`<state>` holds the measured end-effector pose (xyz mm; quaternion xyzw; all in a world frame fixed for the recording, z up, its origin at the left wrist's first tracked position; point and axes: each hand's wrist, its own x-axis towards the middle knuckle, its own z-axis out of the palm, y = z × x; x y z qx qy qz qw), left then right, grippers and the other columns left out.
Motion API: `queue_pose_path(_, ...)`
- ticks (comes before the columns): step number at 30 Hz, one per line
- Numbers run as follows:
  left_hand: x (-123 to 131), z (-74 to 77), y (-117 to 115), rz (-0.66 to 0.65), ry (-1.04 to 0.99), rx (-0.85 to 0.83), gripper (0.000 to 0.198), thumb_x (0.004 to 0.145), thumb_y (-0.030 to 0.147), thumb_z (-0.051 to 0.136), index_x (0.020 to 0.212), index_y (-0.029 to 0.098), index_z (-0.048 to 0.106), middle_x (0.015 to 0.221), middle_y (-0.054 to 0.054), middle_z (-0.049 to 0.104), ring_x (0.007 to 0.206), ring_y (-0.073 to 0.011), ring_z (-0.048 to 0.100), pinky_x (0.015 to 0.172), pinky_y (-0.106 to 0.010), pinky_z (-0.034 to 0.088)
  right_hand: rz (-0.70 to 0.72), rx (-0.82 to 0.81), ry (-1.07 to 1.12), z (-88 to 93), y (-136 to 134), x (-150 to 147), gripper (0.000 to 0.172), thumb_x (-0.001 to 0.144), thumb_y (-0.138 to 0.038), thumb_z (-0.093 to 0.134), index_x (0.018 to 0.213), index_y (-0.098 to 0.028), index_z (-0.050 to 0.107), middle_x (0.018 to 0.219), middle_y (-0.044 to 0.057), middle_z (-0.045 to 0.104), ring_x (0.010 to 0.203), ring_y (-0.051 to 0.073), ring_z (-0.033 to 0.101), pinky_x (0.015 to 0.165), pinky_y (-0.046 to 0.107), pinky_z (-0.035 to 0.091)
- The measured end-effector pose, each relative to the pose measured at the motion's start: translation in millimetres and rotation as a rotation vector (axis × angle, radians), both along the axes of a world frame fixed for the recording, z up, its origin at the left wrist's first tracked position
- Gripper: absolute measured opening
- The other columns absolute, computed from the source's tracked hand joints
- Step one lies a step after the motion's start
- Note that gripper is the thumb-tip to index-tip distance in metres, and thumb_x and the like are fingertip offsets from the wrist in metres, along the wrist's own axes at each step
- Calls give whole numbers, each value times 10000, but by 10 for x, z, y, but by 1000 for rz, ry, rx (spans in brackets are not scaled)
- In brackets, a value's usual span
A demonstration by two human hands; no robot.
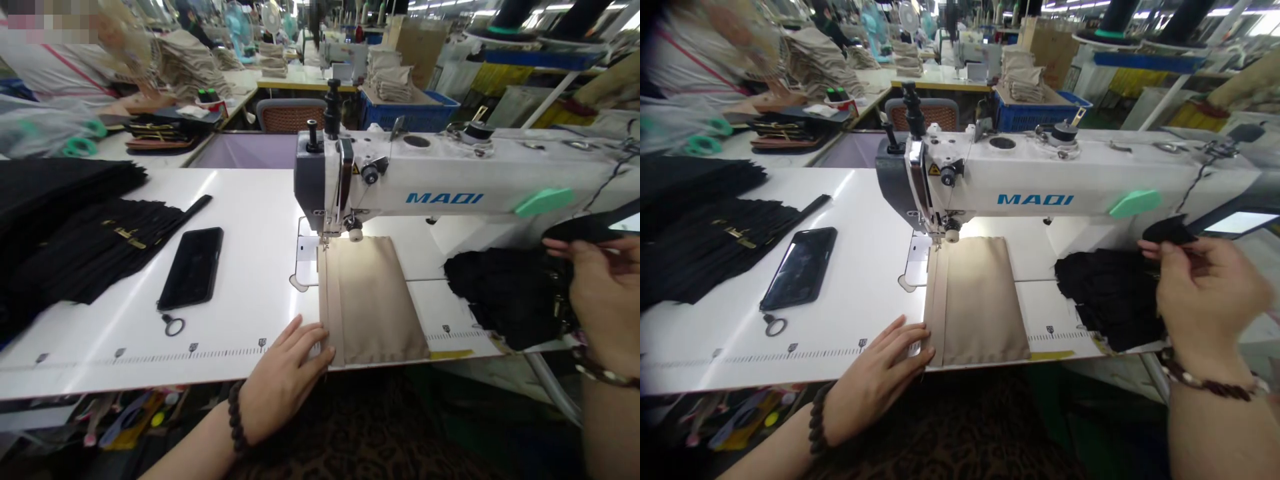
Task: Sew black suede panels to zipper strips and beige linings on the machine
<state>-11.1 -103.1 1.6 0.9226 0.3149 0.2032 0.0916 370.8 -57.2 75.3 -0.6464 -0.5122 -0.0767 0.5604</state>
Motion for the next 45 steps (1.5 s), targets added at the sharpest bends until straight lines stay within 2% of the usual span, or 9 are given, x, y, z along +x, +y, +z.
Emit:
queue_pose_path(2, -34, 13, -17, 9, 6, 3, 258, 862, 104, 420, 1073, 163, 556, 1077, -113, 530, 1064, -215, 488, 984, -502, 350, 94, 26, 100, 25, -104, -478, 161, 782, -258, 557, 936, -212, 560, 898, 61, 626, 796, 239, 631, 741, 500, 499)
queue_pose_path(6, -31, 22, -46, 36, 7, 17, 251, 865, 124, 427, 1075, 164, 558, 1048, -114, 515, 1034, -220, 492, 969, -514, 355, 561, -39, -326, -201, -243, -1393, 145, 791, -90, 457, 867, -181, 541, 995, 86, 598, 910, 177, 588, 751, 345, 516)
queue_pose_path(9, -24, 3, -70, 68, 21, 13, 260, 859, 143, 449, 1093, 187, 554, 1050, -106, 498, 1025, -222, 490, 972, -516, 348, 905, -246, -480, -539, -236, -1775, 193, 815, -46, 390, 904, -117, 546, 1117, 149, 546, 1033, 181, 539, 824, 305, 500)
queue_pose_path(11, -35, -15, -87, 88, 14, 12, 260, 859, 157, 456, 1094, 207, 555, 1067, -102, 485, 1034, -225, 480, 978, -516, 340, 980, -370, -561, -713, -211, -1874, 192, 826, -58, 394, 907, -104, 561, 1163, 154, 525, 1067, 205, 517, 858, 319, 486)
queue_pose_path(14, -60, -36, -104, 103, -10, 22, 251, 871, 173, 441, 1089, 216, 559, 1105, -99, 483, 1064, -225, 463, 989, -503, 330, 970, -446, -613, -787, -178, -1891, 178, 829, -81, 416, 889, -104, 583, 1153, 141, 537, 1066, 226, 509, 897, 357, 460)
queue_pose_path(26, -84, -71, -75, 21, -9, -42, 224, 912, 213, 399, 1063, 195, 564, 1207, -12, 541, 1139, -172, 432, 1084, -421, 139, 1195, -524, -687, -489, 70, -1835, 230, 834, -84, 365, 915, -101, 580, 985, 111, 608, 934, 191, 549, 848, 360, 461)
queue_pose_path(34, -72, -73, -85, 19, -28, -57, 224, 898, 230, 437, 1083, 192, 558, 1189, 8, 560, 1135, -167, 441, 1097, -397, 88, 987, -445, -802, -639, 379, -1951, 396, 802, -381, 526, 1077, -96, 528, 1122, 159, 490, 1008, 254, 479, 860, 414, 445)
queue_pose_path(39, -114, -90, -92, -42, -58, -48, 197, 897, 192, 433, 1040, 181, 568, 1164, 10, 577, 1161, -147, 432, 1107, -382, 97, 926, -455, -736, -754, 282, -1932, 409, 830, -343, 479, 1143, -81, 496, 1244, 186, 420, 1169, 285, 377, 994, 480, 328)
queue_pose_path(45, -179, -37, -51, -279, -4, -24, 265, 937, 165, 327, 1031, 197, 573, 1135, 50, 599, 1152, -117, 447, 1112, -336, 128, 901, -535, -735, -742, 17, -1904, 379, 849, -259, 425, 1175, -68, 453, 1302, 190, 389, 1251, 276, 304, 1016, 510, 296)
